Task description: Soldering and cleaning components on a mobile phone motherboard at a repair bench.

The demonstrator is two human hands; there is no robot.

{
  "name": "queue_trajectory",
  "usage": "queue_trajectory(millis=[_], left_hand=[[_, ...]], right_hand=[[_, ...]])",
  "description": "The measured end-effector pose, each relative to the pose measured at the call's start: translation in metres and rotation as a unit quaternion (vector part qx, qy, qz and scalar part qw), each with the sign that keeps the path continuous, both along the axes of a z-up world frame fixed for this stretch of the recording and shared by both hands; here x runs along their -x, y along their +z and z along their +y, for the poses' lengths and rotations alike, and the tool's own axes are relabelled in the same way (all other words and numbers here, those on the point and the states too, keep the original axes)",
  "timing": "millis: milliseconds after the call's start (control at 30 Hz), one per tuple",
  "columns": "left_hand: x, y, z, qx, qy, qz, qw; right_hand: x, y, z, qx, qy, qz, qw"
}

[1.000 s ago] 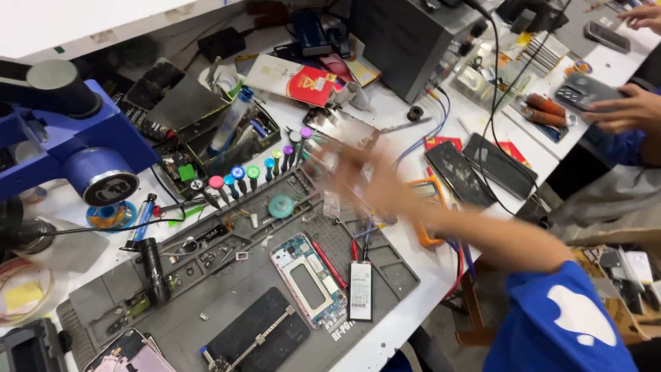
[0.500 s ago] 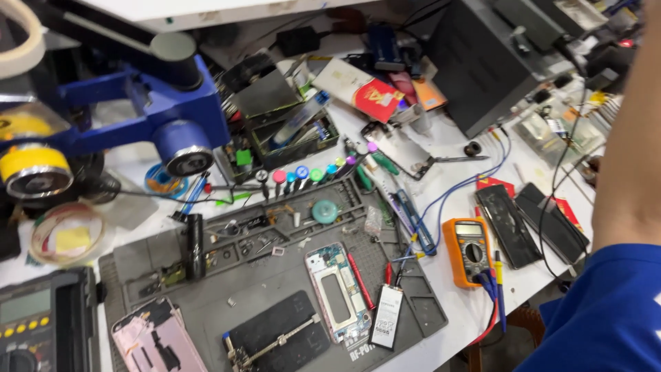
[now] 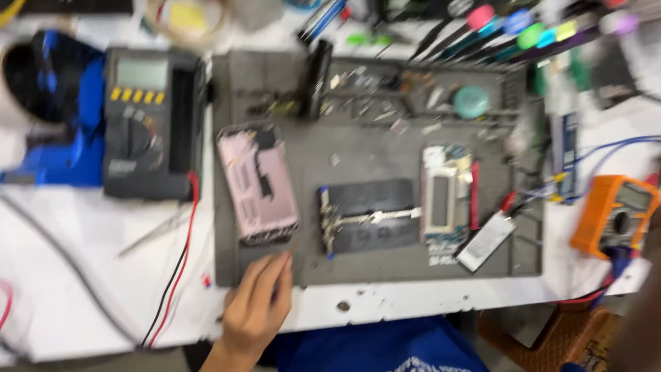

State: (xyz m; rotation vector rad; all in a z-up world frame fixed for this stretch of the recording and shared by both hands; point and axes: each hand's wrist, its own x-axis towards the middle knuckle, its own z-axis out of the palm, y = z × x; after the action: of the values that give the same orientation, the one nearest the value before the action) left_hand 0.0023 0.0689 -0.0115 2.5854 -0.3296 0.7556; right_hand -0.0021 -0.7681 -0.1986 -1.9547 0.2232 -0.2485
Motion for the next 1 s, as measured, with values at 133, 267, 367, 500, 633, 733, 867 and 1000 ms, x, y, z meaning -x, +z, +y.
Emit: queue_trajectory(millis=[133,267,367,500,633,733,867,1000], left_hand=[[-0.004,0.006,-0.003,-0.110,-0.052,-0.053,0.991],[-0.012,0.001,-0.016,0.038,-0.091,-0.026,0.995],[-0.013,-0.004,-0.017,0.003,-0.087,-0.053,0.995],[-0.016,-0.004,-0.018,0.068,-0.082,-0.015,0.994],[-0.017,-0.012,-0.020,0.057,-0.076,-0.015,0.995],[-0.017,-0.013,-0.021,0.042,-0.066,-0.017,0.997],[-0.017,-0.014,-0.021,0.021,-0.055,-0.012,0.998],[-0.017,-0.015,-0.022,0.009,-0.055,-0.009,0.998]], right_hand=[[-0.060,0.107,0.355,-0.045,0.100,-0.038,0.993],[-0.033,0.193,0.520,-0.217,0.207,-0.042,0.953],[-0.040,0.188,0.568,-0.185,0.181,-0.063,0.964],[-0.039,0.176,0.584,-0.187,0.216,-0.051,0.957],[-0.043,0.179,0.589,-0.066,0.246,-0.047,0.966],[-0.046,0.179,0.592,-0.057,0.262,-0.060,0.962],[-0.046,0.179,0.591,-0.056,0.268,-0.061,0.960],[-0.048,0.180,0.593,-0.047,0.272,-0.058,0.960]])
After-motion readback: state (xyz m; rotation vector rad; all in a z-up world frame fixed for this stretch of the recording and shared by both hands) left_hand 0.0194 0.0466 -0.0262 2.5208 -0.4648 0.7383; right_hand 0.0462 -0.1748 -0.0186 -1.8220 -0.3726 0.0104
